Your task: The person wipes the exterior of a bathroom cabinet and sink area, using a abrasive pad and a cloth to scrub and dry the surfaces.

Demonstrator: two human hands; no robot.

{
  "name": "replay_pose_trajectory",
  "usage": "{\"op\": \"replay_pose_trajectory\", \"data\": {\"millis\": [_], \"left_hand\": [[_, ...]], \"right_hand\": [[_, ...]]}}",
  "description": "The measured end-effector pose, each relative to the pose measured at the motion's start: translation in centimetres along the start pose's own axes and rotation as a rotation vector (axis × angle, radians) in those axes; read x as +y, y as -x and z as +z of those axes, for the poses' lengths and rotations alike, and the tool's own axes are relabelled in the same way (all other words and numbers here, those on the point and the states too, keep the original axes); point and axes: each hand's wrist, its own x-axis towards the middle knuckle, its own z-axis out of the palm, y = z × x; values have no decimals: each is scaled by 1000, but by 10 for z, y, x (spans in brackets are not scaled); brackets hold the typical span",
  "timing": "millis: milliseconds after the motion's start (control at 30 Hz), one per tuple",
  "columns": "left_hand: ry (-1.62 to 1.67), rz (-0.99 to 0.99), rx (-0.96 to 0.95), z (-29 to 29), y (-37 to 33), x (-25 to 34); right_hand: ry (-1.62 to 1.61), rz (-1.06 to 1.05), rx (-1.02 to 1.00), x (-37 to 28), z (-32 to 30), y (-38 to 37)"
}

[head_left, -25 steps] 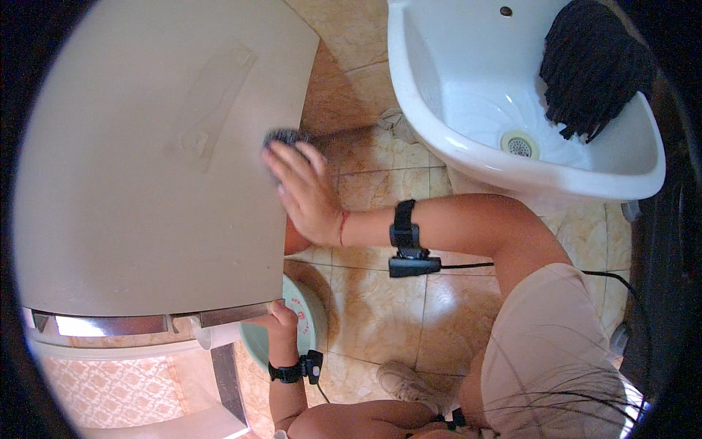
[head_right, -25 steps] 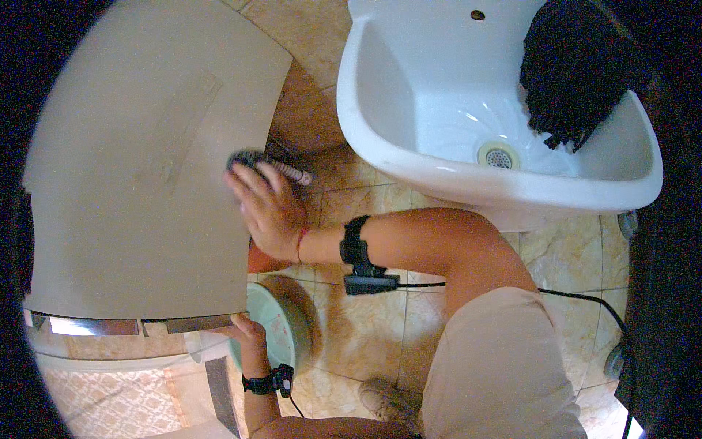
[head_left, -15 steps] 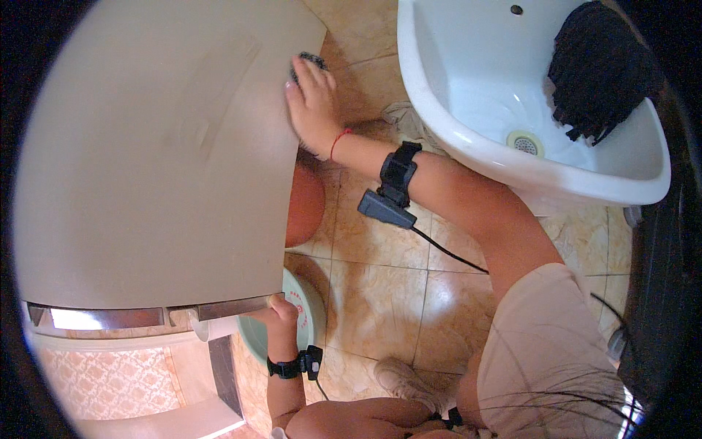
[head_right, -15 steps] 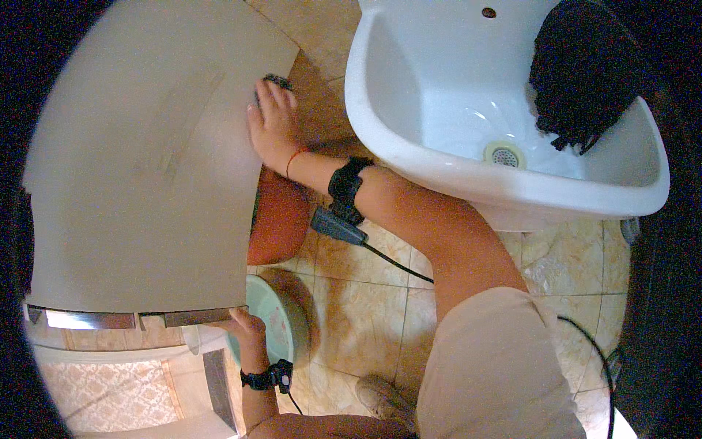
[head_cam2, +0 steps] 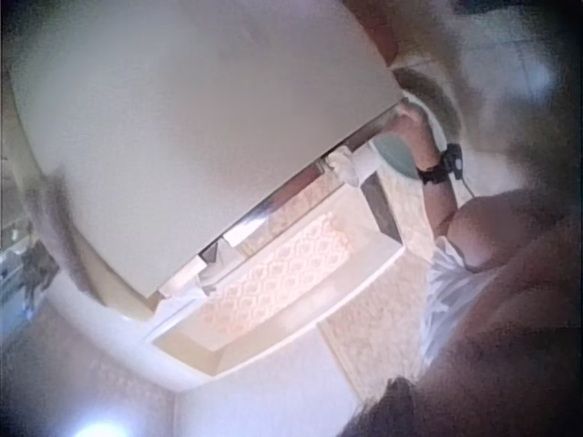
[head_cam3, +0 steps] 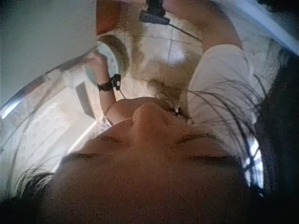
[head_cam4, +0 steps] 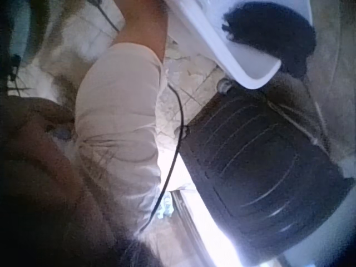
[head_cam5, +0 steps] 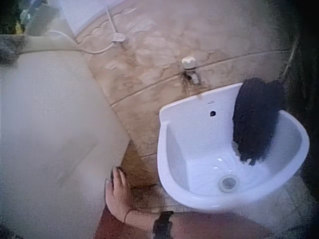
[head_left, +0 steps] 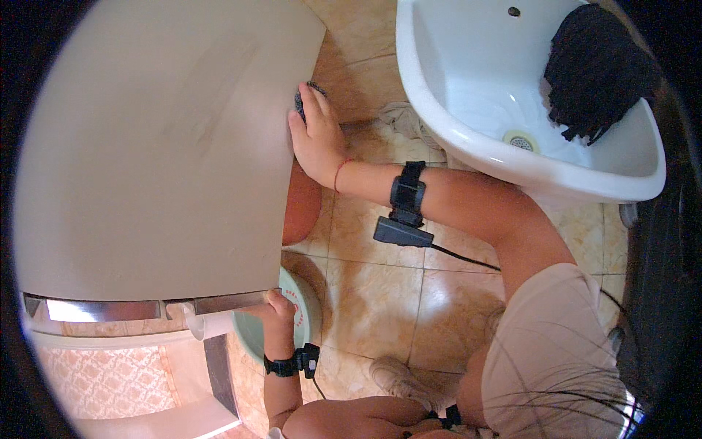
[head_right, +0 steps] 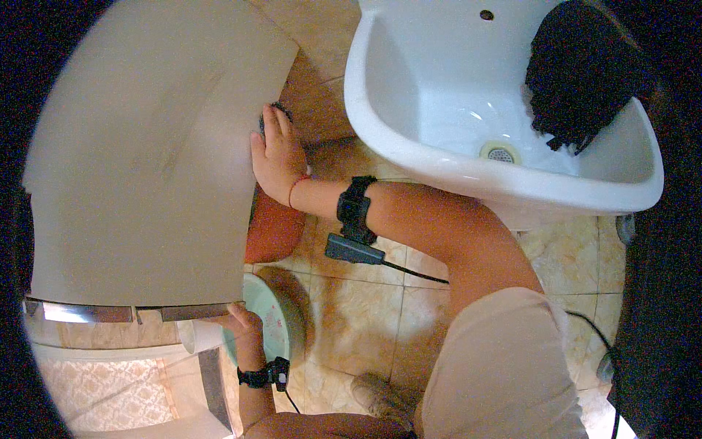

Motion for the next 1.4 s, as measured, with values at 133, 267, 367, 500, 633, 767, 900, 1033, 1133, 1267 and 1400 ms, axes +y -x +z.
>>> {"op": "replay_pose_trajectory", "data": {"millis": [133,267,367,500,633,767,900,1033,1133,1267,1400], "left_hand": [[89,79,103,0,1,-8],[-78,93,26,-4,4,-16],[-55,86,22,-2,7,-24],[-5,125,-24,-2,3,-27],[-108,212,21,-7,2,-26],[36,155,-39,0,0,-33],[-104,187,36,-9,5,-16],[-118,165,36,-1,5,-14],[-248,185,16,-3,3,-14],[-1,85,-64,-2,3,-16],[111,152,6,2,1,-22]], "right_hand": [[-44,-22,-86,-23,-14,43],[-69,-70,-129,-28,-15,53],[-33,-55,-105,-13,-18,31],[33,-26,-179,-25,-26,52],[-104,-156,-540,-60,-49,118],[-118,-141,-521,-55,-48,119],[-118,-261,-540,-40,-41,101],[-41,-195,-365,-21,-37,69],[26,-168,-369,-32,-40,82],[7,-249,-770,-67,-66,140],[-97,-300,-748,-63,-64,124]]}}
